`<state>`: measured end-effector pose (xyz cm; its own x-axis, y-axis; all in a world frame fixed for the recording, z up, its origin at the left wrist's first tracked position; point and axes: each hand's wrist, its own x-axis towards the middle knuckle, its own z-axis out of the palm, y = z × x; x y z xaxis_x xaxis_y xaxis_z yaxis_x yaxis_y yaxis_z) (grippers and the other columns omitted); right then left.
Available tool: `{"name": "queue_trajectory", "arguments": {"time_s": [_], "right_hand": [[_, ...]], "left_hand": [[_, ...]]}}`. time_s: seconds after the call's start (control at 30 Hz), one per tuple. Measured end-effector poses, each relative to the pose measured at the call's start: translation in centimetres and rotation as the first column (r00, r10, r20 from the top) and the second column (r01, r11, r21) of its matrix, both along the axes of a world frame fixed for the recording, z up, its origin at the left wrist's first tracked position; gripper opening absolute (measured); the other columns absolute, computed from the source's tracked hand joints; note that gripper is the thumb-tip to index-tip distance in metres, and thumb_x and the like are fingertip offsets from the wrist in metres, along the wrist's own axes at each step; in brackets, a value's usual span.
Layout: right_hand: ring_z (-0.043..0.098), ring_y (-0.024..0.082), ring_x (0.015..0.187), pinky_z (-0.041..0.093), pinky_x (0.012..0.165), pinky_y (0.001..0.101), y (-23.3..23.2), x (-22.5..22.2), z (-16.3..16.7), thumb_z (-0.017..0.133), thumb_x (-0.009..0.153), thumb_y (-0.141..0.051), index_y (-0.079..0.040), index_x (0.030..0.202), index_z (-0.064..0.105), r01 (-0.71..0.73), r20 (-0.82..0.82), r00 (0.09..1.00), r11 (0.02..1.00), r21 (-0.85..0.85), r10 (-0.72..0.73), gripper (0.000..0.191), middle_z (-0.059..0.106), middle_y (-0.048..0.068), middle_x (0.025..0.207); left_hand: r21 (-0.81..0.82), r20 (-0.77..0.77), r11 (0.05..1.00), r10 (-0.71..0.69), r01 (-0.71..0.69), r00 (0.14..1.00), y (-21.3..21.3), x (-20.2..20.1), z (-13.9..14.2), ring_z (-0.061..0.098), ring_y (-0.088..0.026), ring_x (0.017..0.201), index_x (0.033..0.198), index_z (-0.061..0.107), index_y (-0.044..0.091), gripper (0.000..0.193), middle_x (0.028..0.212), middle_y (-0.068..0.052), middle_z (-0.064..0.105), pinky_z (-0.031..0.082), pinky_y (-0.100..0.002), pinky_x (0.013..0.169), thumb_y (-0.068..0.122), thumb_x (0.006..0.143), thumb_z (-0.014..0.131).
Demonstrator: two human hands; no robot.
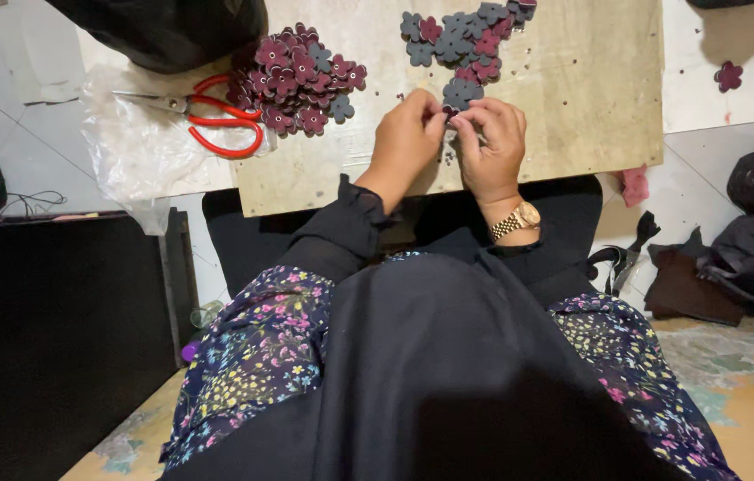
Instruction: The person sits at a low table and repeatedly picks up small flower-shaped pieces in maroon and grey. They align and press the pieces together by hand, then place the assembled units into a growing pile on the table.
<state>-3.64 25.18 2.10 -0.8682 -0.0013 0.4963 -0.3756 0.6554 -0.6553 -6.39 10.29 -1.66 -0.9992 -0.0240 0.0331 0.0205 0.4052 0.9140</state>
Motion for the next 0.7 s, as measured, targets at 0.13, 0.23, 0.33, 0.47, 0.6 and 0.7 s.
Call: {"name": "queue_trajectory", "arguments": {"time_s": [0.13, 0.23, 0.33, 0.47, 0.6, 0.7], "right_hand": [[0.061, 0.031, 0.109, 0.050, 0.097, 0.0415, -0.1, 0.4, 0.7, 0.081, 0.094, -0.009, -0.008, 0.100, 0.076, -0.063, 0.005, 0.998, 0.998, 0.025, 0.063, 0.008, 0.068, 0.012, 0.112], [0.061, 0.031, 0.108, 0.050, 0.096, 0.0410, -0.3, 0.2, 1.0, 0.081, 0.093, -0.010, -0.007, 0.101, 0.077, -0.080, 0.009, 0.997, 0.996, 0.045, 0.079, 0.009, 0.068, 0.011, 0.112], [0.061, 0.032, 0.109, 0.051, 0.096, 0.0408, -0.5, 0.3, 1.1, 0.080, 0.094, -0.009, -0.006, 0.103, 0.076, -0.096, 0.000, 0.995, 0.993, 0.063, 0.096, 0.010, 0.068, 0.010, 0.113], [0.061, 0.032, 0.111, 0.051, 0.098, 0.0416, -0.6, 0.3, 1.1, 0.078, 0.095, -0.006, -0.007, 0.104, 0.074, -0.129, -0.015, 0.991, 0.984, 0.126, 0.132, 0.010, 0.069, 0.009, 0.115], [0.061, 0.032, 0.111, 0.051, 0.098, 0.0422, -0.6, 0.4, 1.1, 0.078, 0.094, -0.006, -0.007, 0.103, 0.072, -0.129, -0.007, 0.991, 0.981, 0.142, 0.131, 0.011, 0.069, 0.010, 0.114], [0.062, 0.033, 0.110, 0.051, 0.097, 0.0410, -0.6, 0.5, 1.1, 0.079, 0.094, -0.007, -0.006, 0.106, 0.068, -0.102, 0.029, 0.995, 0.993, 0.060, 0.100, 0.016, 0.069, 0.012, 0.116]], "left_hand": [[0.453, 0.152, 0.890, -0.137, 0.055, 0.979, -0.9, 0.3, -2.0, 0.073, -0.015, 0.084, 0.125, 0.057, 0.004, 0.035, 0.091, -0.009, 0.076, 0.059, -0.027, 0.076, 0.006, 0.092, 0.068], [0.659, 0.227, 0.751, -0.228, 0.022, 0.947, -0.7, -0.2, -4.0, 0.070, -0.012, 0.084, 0.111, 0.067, -0.004, 0.014, 0.094, -0.006, 0.074, 0.059, -0.027, 0.077, 0.002, 0.099, 0.063], [0.720, 0.216, 0.694, -0.258, 0.025, 0.942, -0.7, -0.1, -5.6, 0.071, -0.012, 0.086, 0.110, 0.065, -0.004, 0.012, 0.095, -0.006, 0.073, 0.060, -0.027, 0.078, 0.003, 0.100, 0.062], [0.715, 0.268, 0.699, -0.263, -0.008, 0.927, -0.9, 0.1, -6.2, 0.069, -0.011, 0.082, 0.109, 0.065, -0.004, 0.011, 0.094, -0.007, 0.072, 0.058, -0.026, 0.075, 0.004, 0.101, 0.062], [0.712, 0.267, 0.702, -0.279, 0.006, 0.922, -1.2, 0.3, -5.6, 0.069, -0.011, 0.082, 0.108, 0.065, -0.003, 0.011, 0.094, -0.006, 0.072, 0.057, -0.025, 0.075, 0.005, 0.101, 0.061], [0.718, 0.203, 0.693, -0.301, 0.067, 0.932, -1.5, 0.6, -4.5, 0.067, -0.010, 0.086, 0.110, 0.066, -0.004, 0.012, 0.096, -0.005, 0.071, 0.057, -0.025, 0.079, 0.005, 0.103, 0.060]]}}
